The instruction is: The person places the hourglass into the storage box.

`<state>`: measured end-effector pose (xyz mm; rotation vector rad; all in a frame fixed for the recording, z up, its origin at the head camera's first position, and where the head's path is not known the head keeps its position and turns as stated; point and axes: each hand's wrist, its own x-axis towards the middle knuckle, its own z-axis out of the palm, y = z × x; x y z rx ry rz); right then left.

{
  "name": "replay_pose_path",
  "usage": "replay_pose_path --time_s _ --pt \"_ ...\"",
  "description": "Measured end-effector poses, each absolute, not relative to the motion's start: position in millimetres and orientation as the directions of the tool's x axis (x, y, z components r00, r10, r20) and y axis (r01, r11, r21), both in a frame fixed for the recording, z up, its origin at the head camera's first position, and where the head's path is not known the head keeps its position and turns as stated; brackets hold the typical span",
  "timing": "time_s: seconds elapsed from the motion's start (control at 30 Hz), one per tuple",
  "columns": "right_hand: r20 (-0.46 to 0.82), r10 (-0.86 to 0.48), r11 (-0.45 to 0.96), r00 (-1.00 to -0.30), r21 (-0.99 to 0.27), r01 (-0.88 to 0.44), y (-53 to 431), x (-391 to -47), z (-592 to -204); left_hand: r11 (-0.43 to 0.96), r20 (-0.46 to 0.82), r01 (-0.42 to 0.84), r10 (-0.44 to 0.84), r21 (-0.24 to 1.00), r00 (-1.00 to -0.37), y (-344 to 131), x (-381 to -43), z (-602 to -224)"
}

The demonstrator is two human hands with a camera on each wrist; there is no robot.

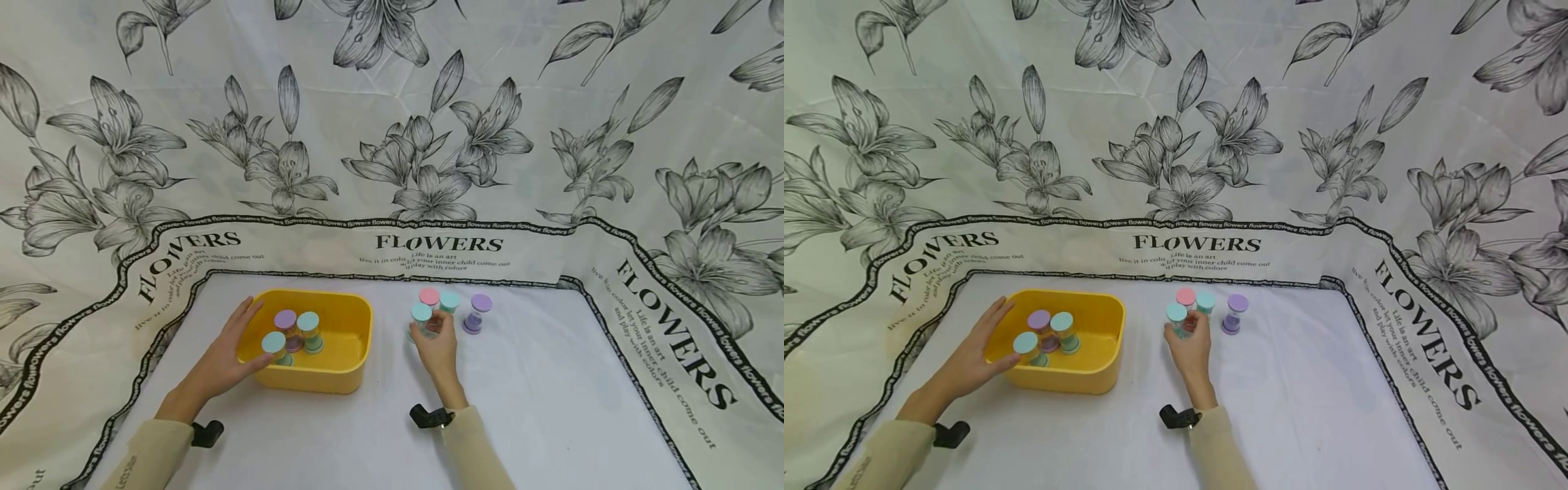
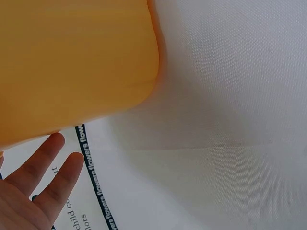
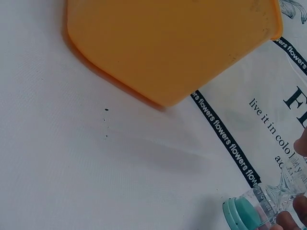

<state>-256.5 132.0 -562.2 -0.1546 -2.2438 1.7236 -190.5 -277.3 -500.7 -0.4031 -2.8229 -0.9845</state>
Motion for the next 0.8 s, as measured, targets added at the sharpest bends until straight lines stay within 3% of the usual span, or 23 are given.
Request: replay_pose_path --time_s 0.8 --pt "0.145 0.225 0.368 -0.964 -0.928 -0.054 135.2 -261.9 -554.9 0.76 0.207 0.292 0.209 0.581 -0.956 -277.2 -190.5 -501.1"
